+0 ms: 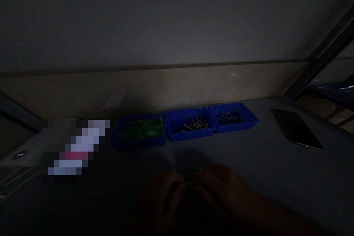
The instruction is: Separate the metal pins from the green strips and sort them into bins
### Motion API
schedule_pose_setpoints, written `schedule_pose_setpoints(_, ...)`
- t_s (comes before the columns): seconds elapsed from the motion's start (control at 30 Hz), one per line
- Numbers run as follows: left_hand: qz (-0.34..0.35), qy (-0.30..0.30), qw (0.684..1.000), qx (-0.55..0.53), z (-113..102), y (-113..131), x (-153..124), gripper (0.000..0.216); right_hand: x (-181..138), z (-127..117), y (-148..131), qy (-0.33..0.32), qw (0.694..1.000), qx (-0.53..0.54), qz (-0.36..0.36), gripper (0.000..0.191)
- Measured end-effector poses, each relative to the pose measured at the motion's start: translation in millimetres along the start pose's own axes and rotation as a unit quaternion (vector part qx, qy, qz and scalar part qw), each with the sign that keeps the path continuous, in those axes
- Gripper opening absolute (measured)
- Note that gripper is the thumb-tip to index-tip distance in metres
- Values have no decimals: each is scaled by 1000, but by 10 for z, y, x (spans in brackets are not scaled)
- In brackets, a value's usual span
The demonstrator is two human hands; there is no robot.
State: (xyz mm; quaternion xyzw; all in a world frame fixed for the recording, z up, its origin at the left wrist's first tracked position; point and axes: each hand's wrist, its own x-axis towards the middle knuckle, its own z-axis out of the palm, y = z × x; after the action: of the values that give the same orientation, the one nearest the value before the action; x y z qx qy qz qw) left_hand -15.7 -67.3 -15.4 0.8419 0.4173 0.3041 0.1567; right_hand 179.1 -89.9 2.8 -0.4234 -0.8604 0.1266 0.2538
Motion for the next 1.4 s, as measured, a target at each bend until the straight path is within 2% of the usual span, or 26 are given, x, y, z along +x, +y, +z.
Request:
schedule_pose_setpoints(0.2, 4, -9, 1000, -5, 12, 0, -12, 15, 13, 3, 14, -30, 1000, 0, -1, 11)
schedule_pose_setpoints(0.37, -12, 12, 1000, -1, 17, 9, -19, 13, 2, 7, 9, -7, 1000, 15, 25, 11)
schedule_pose_setpoints(0.53, -5, 4, 1000, -14, -1, 43, -19, 13, -4, -7, -10, 19, 1000, -4, -18, 11)
schedule_pose_setpoints(0.63, 4, 14, 1000, -21, 13, 29, -25, 13, -8, -4, -9, 60, 998, -33, -17, 10)
schedule_pose_setpoints(0.8, 6, 21, 999, -27, 11, 27, -5, 13, -6, 17, -3, 58, 997, -27, -34, 10)
schedule_pose_setpoints(0.97, 4, 41, 999, -32, 7, 49, 13, 14, -16, 45, 1, 101, 994, -22, -24, 10)
schedule_pose_setpoints(1.2, -14, 30, 999, -37, 34, -12, -11, 13, -1, -1, -10, 26, 998, -40, -40, 10)
schedule_pose_setpoints(1.4, -11, 51, 998, -36, 17, 44, 21, 19, -8, 15, -28, 40, 997, -60, -14, 10)
